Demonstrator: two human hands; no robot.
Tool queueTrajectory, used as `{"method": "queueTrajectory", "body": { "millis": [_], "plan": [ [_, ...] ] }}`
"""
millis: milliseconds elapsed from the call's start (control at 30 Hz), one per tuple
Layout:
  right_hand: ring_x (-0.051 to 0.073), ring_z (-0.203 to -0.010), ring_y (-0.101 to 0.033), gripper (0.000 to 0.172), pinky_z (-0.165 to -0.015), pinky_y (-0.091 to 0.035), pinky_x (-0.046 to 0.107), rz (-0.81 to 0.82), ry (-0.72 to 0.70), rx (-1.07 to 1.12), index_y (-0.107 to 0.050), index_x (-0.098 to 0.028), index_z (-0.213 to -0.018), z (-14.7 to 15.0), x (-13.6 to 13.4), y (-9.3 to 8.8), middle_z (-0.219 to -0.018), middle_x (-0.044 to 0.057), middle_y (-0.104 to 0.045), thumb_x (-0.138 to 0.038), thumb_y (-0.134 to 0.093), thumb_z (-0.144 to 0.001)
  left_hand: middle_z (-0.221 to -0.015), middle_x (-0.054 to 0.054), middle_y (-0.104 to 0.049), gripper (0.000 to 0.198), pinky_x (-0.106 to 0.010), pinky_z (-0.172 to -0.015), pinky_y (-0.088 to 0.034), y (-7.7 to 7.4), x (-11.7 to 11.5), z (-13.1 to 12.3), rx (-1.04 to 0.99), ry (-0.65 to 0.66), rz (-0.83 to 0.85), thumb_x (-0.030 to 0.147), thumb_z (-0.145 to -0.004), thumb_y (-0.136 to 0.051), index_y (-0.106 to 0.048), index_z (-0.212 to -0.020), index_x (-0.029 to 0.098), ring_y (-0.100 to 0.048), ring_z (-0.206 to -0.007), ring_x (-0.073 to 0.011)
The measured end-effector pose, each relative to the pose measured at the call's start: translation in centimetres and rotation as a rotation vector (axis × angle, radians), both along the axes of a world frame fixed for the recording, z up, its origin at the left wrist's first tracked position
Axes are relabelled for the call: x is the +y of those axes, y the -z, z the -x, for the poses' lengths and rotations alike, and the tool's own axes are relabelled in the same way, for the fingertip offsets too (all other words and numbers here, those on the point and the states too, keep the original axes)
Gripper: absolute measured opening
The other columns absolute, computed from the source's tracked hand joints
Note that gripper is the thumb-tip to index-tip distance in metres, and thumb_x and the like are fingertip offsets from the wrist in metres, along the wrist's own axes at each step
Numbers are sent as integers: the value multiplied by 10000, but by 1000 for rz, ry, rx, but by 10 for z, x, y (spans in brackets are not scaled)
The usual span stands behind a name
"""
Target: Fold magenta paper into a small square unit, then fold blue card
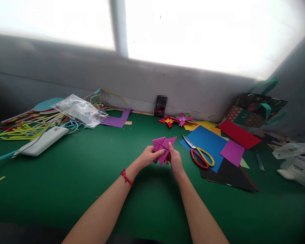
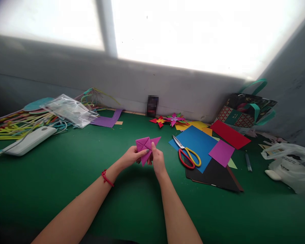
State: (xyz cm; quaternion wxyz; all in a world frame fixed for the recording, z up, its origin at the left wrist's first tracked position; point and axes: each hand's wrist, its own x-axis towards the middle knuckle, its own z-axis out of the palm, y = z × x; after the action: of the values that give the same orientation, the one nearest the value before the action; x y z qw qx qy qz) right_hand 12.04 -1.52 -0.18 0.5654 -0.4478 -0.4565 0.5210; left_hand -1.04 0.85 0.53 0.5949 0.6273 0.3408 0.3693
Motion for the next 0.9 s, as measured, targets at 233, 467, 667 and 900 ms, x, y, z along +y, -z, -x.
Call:
{"method": "queueTrajectory", "body": {
  "millis": [233, 467, 667, 900],
  "plan": [
    [66, -302, -337, 479, -361, -251, 218, -50, 9, -193, -422, -175, -398, -7, -2, -9, -301, -49, -375, -434, -526, -787, -512, -46, -550, 525, -227, -438, -396, 9, 4, -3, -106, 39, 134, 564, -800, -372, -560, -613, 111, -486, -435, -108],
    [63, -300, -285, 436, -353, -163, 232, 24, -107, -192, -436, -173, -436, -22, -1, -11, -312, -64, -352, -454, -570, -742, -520, -2, -514, 416, -217, -452, -393, 3, 12, 3, -139, -65, 115, 533, -754, -478, -536, -666, 131, -486, -449, -102],
    [81, -355, -351, 407, -356, -247, 223, 55, -79, -142, -535, -151, -544, -19, -1, -12, -412, -38, -431, -523, -574, -705, -501, 28, -474, 361, -197, -434, -367, -2, 11, 4, -67, -150, -41, 472, -769, -498, -523, -625, 142, -442, -424, -76],
    [79, -392, -349, 361, -361, -258, 212, 8, -85, -125, -555, -152, -599, -16, 0, -12, -459, -45, -411, -480, -551, -750, -510, 31, -477, 348, -199, -434, -365, 2, 13, 4, -85, -225, -100, 470, -770, -498, -559, -668, 143, -444, -430, -77]
  ]
}}
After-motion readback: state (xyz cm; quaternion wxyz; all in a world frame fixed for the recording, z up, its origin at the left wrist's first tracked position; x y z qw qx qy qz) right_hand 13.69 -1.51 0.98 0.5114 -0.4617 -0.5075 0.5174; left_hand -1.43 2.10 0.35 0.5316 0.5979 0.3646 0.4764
